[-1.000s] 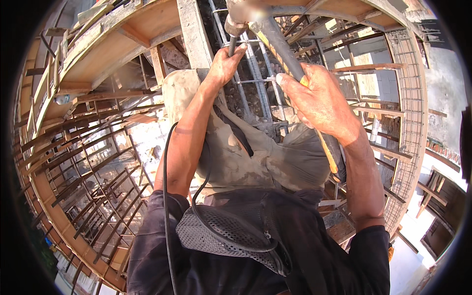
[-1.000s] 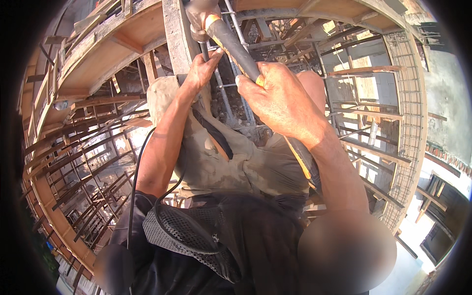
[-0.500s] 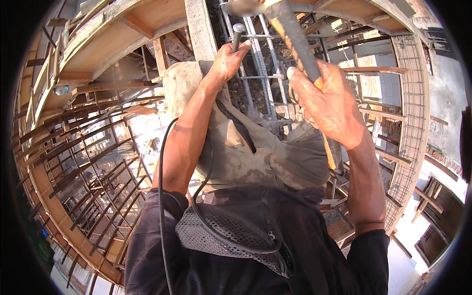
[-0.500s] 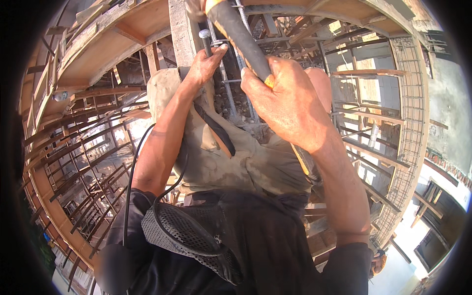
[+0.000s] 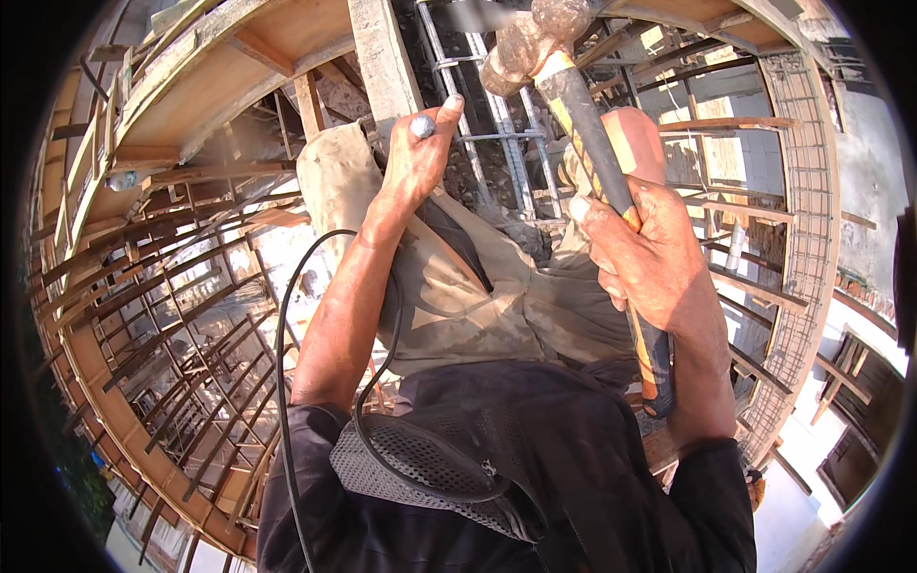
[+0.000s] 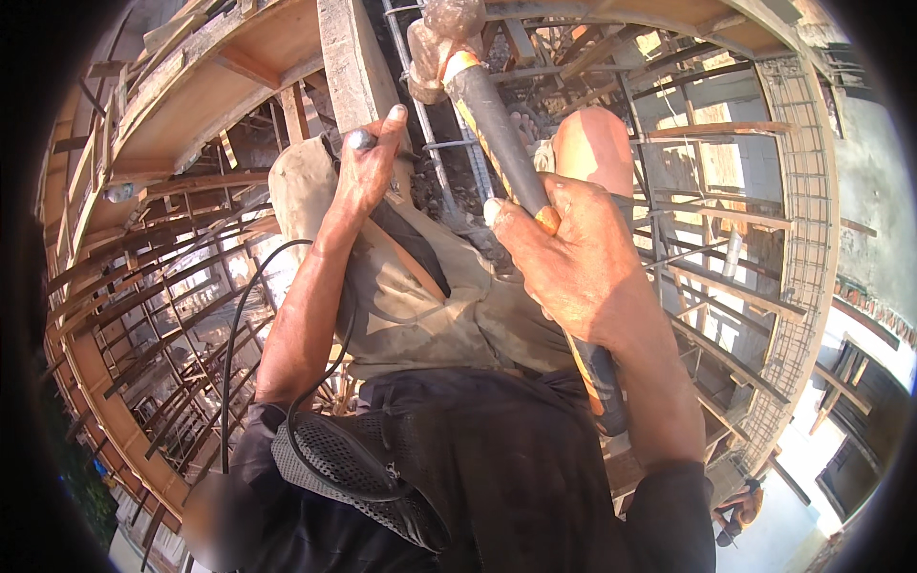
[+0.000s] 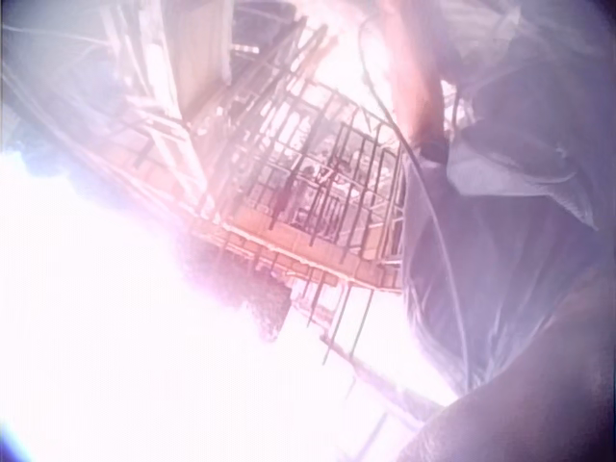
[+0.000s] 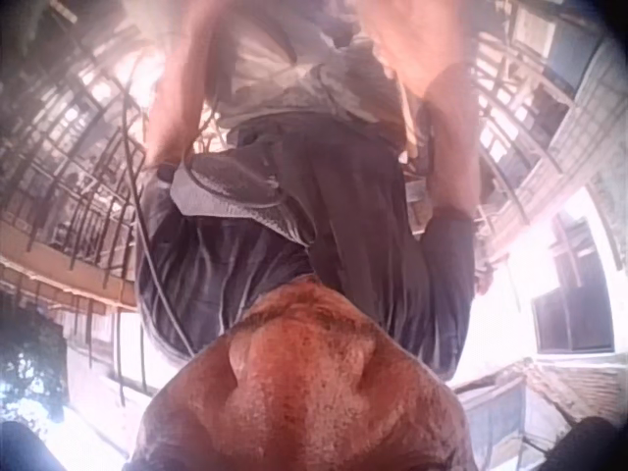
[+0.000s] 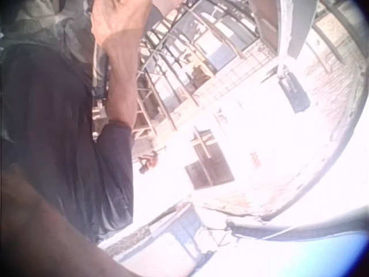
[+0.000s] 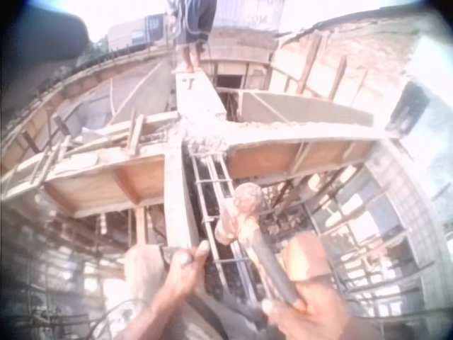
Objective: The person holds a nail against a metal structural frame and strikes it with a hammer.
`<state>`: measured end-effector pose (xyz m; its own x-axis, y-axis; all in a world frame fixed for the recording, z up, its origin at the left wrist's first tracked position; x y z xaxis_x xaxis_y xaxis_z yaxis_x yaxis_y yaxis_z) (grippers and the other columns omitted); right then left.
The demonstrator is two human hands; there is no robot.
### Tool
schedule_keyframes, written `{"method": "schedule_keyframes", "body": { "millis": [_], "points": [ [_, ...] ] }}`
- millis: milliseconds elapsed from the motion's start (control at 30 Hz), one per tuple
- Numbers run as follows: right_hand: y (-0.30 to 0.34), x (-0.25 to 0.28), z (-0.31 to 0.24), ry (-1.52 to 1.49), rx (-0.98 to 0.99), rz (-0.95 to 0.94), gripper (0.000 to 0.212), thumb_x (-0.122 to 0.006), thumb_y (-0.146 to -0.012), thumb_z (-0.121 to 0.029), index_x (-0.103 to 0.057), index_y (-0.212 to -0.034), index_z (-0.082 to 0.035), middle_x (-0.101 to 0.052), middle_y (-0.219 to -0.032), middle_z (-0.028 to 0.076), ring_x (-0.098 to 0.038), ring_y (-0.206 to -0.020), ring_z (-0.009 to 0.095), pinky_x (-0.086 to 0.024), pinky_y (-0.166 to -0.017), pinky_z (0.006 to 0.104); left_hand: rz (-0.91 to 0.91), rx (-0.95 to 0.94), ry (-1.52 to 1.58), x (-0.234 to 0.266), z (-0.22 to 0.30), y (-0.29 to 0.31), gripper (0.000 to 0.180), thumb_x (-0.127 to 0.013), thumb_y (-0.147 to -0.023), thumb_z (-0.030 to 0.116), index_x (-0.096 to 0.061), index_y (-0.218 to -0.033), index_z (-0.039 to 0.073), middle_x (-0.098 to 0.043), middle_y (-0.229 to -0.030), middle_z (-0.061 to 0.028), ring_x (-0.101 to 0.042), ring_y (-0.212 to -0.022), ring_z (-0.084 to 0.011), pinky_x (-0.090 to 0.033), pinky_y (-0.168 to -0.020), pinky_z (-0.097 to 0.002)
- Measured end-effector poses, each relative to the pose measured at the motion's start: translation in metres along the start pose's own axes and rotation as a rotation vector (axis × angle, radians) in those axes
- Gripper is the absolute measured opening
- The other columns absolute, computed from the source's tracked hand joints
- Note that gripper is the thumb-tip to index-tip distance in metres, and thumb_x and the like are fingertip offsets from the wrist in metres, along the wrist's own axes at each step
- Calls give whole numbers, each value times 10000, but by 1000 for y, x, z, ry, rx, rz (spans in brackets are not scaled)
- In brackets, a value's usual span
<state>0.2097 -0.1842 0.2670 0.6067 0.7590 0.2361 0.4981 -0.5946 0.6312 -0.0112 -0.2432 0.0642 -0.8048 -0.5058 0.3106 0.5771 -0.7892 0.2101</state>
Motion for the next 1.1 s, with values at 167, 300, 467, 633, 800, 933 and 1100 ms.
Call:
{"method": "schedule_keyframes", "body": {
  "millis": [167, 300, 467, 633, 800, 933, 1100],
  "points": [
    [13, -6, -48, -138, 318, 220, 222, -621, -979, -199, -550, -837, -43, -420, -536, -39, -380, -405, 37, -312, -369, 222, 49, -37, 74, -3, 11, -68, 605, -553, -979, 565, -442, -612, 96, -376, -568, 38, -340, -561, -103, -318, -526, -333],
    [-9, -8, -51, -206, 640, 315, 246, -620, -967, -168, -542, -782, -27, -419, -527, -17, -373, -436, 47, -311, -398, 250, -11, -45, 56, -20, 15, -76, 584, -557, -972, 578, -448, -625, 121, -380, -575, 49, -343, -556, -87, -318, -530, -315],
    [-51, -10, -11, 196, 309, 48, 267, -639, -944, -140, -546, -743, 10, -459, -559, 14, -432, -549, 60, -368, -493, 301, 13, -209, 36, -28, 0, -76, 442, -593, -959, 423, -635, -814, 8, -560, -606, -65, -533, -606, -176, -452, -617, -402],
    [-25, -14, -40, 105, 444, 38, 260, -632, -957, -150, -553, -759, -1, -425, -562, -22, -410, -484, 54, -332, -424, 265, -11, -164, 60, -28, -24, -76, 599, -579, -978, 506, -490, -585, 63, -399, -513, -13, -390, -520, -141, -365, -516, -409],
    [8, -1, -92, -228, 808, 222, 231, -571, -997, -203, -537, -831, -46, -361, -524, -33, -345, -397, 39, -287, -366, 218, -88, -9, -41, -20, 8, -68, 580, -583, -953, 555, -560, -671, 49, -402, -565, 47, -381, -584, -94, -364, -563, -335],
    [-40, -11, -30, 68, 446, 153, 249, -595, -973, -214, -544, -790, -53, -439, -535, -25, -414, -429, 64, -335, -399, 265, -81, -48, -42, -19, 7, -67, 597, -579, -951, 578, -593, -720, 27, -486, -584, -23, -443, -590, -143, -417, -580, -404],
    [-43, -15, 4, 130, 13, -133, 310, -594, -961, -225, -519, -746, -14, -472, -538, 1, -498, -482, 81, -395, -444, 297, -105, -33, -14, -11, -2, -40, 543, -601, -960, 514, -697, -880, -15, -545, -610, -46, -491, -639, -145, -468, -659, -388]
  ]
}}
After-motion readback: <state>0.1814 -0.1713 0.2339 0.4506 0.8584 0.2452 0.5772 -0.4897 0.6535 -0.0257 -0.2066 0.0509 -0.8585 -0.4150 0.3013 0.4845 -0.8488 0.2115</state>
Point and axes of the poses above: each hand's wrist, its own y-axis away from the middle knuckle, its own x-axis out of the back of the hand, z = x × y, the point moved 1 cm from there along -y, towards the middle knuckle
